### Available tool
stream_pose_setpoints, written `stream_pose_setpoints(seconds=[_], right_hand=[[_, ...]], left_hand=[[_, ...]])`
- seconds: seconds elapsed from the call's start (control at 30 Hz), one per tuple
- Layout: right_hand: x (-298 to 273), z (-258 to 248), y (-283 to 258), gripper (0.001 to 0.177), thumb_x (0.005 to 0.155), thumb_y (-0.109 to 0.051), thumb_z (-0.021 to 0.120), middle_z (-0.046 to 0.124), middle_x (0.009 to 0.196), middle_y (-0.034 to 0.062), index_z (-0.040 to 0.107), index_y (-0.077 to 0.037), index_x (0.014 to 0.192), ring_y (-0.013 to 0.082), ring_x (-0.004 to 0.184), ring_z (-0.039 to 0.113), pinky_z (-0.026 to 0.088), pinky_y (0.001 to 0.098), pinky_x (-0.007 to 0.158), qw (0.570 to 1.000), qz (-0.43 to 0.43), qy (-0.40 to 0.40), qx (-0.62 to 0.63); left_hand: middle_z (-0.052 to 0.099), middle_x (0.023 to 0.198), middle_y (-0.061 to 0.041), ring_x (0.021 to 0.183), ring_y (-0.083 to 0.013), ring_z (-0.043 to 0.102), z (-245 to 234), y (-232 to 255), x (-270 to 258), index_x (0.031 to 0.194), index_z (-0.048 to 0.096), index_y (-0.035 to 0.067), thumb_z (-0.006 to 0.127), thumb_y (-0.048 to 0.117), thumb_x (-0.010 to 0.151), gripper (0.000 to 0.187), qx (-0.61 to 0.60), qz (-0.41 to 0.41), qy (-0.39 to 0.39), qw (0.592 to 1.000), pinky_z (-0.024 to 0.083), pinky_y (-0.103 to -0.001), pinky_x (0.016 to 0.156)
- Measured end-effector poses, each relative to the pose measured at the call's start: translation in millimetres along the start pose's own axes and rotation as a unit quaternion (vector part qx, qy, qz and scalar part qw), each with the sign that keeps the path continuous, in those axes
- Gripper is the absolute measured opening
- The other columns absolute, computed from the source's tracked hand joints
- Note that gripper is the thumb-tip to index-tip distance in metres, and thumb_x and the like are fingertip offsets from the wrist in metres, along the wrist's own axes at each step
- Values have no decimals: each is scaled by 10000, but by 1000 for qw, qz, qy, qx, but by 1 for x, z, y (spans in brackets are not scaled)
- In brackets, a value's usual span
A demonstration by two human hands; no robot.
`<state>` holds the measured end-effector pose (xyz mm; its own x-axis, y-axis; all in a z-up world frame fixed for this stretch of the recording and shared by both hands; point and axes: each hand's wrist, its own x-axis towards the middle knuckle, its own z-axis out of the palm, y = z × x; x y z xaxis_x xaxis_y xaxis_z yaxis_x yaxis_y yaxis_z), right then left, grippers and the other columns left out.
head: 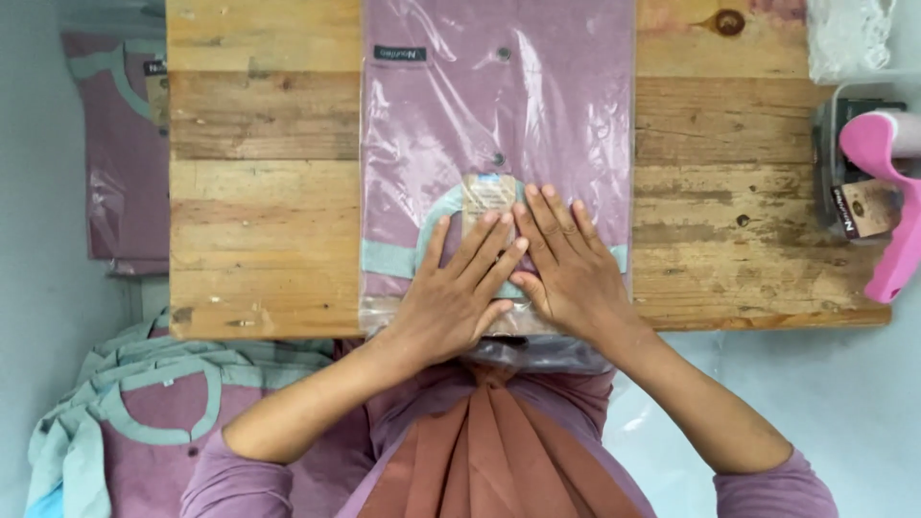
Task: The person removes a folded shirt from a plastic bag, spreads it out on a wooden table, and uses a lint roller to remove lint from the sleeves and torso of the shirt.
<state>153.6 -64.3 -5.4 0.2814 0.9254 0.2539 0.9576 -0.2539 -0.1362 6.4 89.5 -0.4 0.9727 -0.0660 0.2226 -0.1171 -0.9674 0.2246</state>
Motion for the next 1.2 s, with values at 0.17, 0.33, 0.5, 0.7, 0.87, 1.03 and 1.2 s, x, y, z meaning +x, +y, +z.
stream_pose_setpoints(seconds=[0.17,0.33,0.5,0.7,0.87,1.03,1.2], right_hand=[[-10,-8,-7,667,1073,-489,401,399,1631,173,449,-26,1552,321,1517,353,211,453,1256,999,-5,46,-5],[-32,-16,-3,650,1048,-470,471,404,1628,169,474,-43,1538,326,1509,365,231,461,1250,999,-1,38,36],[-33,-31,12,612,998,-364,596,402,1614,220,512,-24,1500,400,1488,376,278,509,1221,989,-32,3,143],[-14,-30,28,562,1020,-336,580,418,1595,241,533,-25,1485,424,1481,376,275,529,1219,984,-59,-8,168],[5,-28,27,537,1082,-349,496,424,1608,208,527,-41,1521,404,1510,330,185,523,1236,992,-52,23,109],[-32,-42,26,577,1033,-397,592,405,1625,196,538,-87,1517,381,1535,277,99,549,1242,994,32,6,108],[-67,-59,25,468,1053,-242,583,415,1624,144,551,-88,1494,367,1546,246,81,532,1246,980,125,-4,158]], left_hand=[[218,1705,-175,1589,-368,146,4,-4,-2,1643,264,170,382,489,1063,673,-13,11,15,1000,51,-681,1244],[230,1714,-106,1588,-341,160,-3,-6,-5,1644,276,279,385,679,998,767,1,71,16,997,45,-680,1244],[317,1693,-31,1568,-208,277,8,1,-15,1537,483,118,459,492,1041,621,19,206,34,978,204,-505,1311],[279,1708,-79,1601,-206,141,-1,-10,3,1617,312,99,321,644,1021,808,27,187,-48,981,20,-475,1312],[210,1729,-63,1607,-189,105,-10,-22,17,1642,235,106,157,662,1045,819,10,139,-129,982,-57,-458,1313],[107,1737,-113,1604,-287,22,-22,-5,9,1656,200,201,365,882,824,1087,31,133,-141,981,-76,-558,1285],[130,1747,-60,1612,-224,49,-11,-2,3,1646,266,190,444,828,859,1029,55,176,-95,978,-2,-541,1311]])
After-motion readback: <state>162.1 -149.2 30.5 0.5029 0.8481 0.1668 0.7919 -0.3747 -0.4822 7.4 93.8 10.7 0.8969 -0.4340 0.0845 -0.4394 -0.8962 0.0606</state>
